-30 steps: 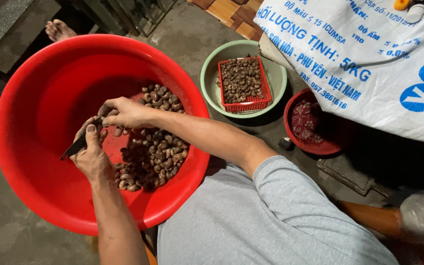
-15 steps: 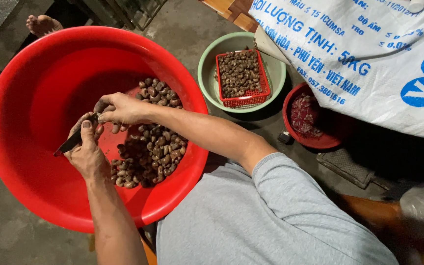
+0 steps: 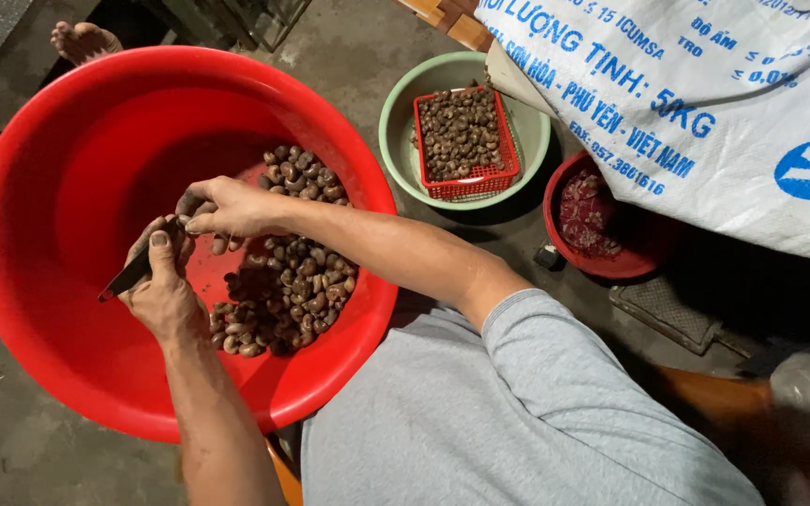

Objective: Shelling nuts manually using a small knife in a large bowl

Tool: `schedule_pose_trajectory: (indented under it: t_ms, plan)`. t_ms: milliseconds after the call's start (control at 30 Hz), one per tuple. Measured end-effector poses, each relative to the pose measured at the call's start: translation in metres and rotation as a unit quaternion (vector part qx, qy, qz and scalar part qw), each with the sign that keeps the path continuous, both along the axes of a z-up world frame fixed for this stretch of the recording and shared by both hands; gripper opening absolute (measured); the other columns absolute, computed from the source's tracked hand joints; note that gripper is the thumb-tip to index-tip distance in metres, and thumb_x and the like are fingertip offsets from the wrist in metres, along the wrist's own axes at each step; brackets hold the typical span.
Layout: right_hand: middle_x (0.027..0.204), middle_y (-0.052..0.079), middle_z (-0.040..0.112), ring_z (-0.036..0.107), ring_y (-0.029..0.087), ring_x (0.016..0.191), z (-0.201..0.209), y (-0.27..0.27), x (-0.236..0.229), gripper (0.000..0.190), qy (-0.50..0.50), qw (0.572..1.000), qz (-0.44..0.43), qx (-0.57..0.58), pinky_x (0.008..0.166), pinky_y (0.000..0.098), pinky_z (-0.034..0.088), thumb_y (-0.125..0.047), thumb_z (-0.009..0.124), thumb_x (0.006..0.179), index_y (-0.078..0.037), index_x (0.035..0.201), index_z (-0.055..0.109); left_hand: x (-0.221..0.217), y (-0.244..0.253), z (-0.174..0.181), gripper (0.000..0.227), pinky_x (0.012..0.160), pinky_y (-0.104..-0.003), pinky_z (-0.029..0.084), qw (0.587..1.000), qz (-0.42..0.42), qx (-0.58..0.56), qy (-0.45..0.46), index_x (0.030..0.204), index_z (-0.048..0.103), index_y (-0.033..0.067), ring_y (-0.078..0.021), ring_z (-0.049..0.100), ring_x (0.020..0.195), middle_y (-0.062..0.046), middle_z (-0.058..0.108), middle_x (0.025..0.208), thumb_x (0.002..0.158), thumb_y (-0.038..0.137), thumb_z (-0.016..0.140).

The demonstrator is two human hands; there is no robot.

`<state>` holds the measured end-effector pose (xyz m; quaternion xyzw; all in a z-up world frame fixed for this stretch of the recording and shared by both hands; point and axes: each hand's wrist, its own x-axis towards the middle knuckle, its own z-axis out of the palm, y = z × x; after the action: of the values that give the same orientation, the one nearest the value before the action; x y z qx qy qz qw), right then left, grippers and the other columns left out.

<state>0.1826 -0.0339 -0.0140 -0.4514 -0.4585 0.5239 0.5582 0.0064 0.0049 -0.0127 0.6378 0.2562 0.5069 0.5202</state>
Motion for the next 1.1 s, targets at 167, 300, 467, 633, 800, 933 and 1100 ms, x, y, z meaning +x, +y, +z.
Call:
schedule_pose_trajectory:
  t_ms: [167,300,467,633,800,933,1100]
  plan:
    - [0.115,0.026,0.073,0.079,0.020,0.068,0.018,-0.013,-0.003,0.052,-0.002,1.000,-0.002,-0.024,0.053,0.0257,0.068,-0.013,0.065,0.093,0.009,0.138,0.050,-0.004,0.013,-0.012,0.020,0.087,-0.033,0.068,1.000,0.005,-0.012,-0.009,0.122,0.068,-0.0015,-0.0255,0.078,0.102,-0.022,0.074,0.111,0.109,0.014,0.068]
    - [0.112,0.025,0.075,0.080,0.022,0.067,0.006,-0.004,-0.003,0.040,-0.003,1.000,-0.004,-0.005,0.052,0.0256,0.068,-0.011,0.065,0.093,0.004,0.130,0.059,-0.001,0.005,-0.005,0.020,0.086,-0.031,0.069,0.998,0.002,-0.048,-0.027,0.120,0.069,0.0005,-0.0240,0.079,0.102,-0.019,0.075,0.112,0.107,0.016,0.068]
    - [0.109,0.024,0.076,0.080,0.023,0.067,0.005,-0.003,-0.002,0.036,-0.016,1.000,-0.001,-0.005,0.052,0.0263,0.068,-0.012,0.065,0.093,0.004,0.125,0.062,-0.004,0.006,-0.008,0.019,0.088,-0.034,0.068,0.999,-0.002,-0.030,-0.019,0.121,0.068,-0.0004,-0.0270,0.078,0.106,-0.022,0.073,0.115,0.109,0.015,0.067]
    - [0.096,0.009,0.075,0.075,0.016,0.063,0.024,-0.012,-0.005,0.026,-0.052,0.998,-0.005,-0.042,0.050,0.0253,0.055,-0.022,0.059,0.092,-0.009,0.115,0.061,0.000,-0.013,0.016,0.021,0.091,-0.029,0.066,0.996,0.030,-0.080,0.021,0.116,0.071,0.0074,-0.0178,0.076,0.109,-0.009,0.076,0.116,0.103,0.022,0.065]
    - [0.096,0.009,0.076,0.074,0.015,0.063,0.030,-0.016,-0.003,0.027,-0.058,0.997,-0.012,-0.044,0.051,0.0248,0.056,-0.020,0.061,0.089,-0.009,0.114,0.063,0.002,-0.017,0.020,0.022,0.091,-0.030,0.065,0.995,0.042,-0.082,0.044,0.114,0.072,0.0090,-0.0167,0.076,0.111,-0.006,0.076,0.116,0.101,0.026,0.068]
    - [0.088,0.006,0.075,0.071,0.013,0.061,0.029,-0.015,-0.005,0.023,-0.058,0.997,-0.022,-0.039,0.051,0.0268,0.056,-0.023,0.061,0.091,-0.010,0.109,0.066,-0.001,-0.003,0.006,0.021,0.083,-0.026,0.067,0.995,0.046,-0.089,0.008,0.115,0.072,0.0062,-0.0183,0.078,0.104,-0.010,0.077,0.112,0.101,0.021,0.067]
    - [0.074,0.004,0.070,0.064,0.011,0.055,0.024,-0.011,-0.003,0.020,-0.072,0.996,-0.038,-0.027,0.045,0.0266,0.053,-0.022,0.062,0.088,-0.010,0.102,0.069,-0.001,-0.004,0.007,0.024,0.079,-0.026,0.067,0.995,0.053,-0.086,0.018,0.117,0.072,0.0063,-0.0205,0.080,0.103,-0.010,0.078,0.111,0.101,0.024,0.068]
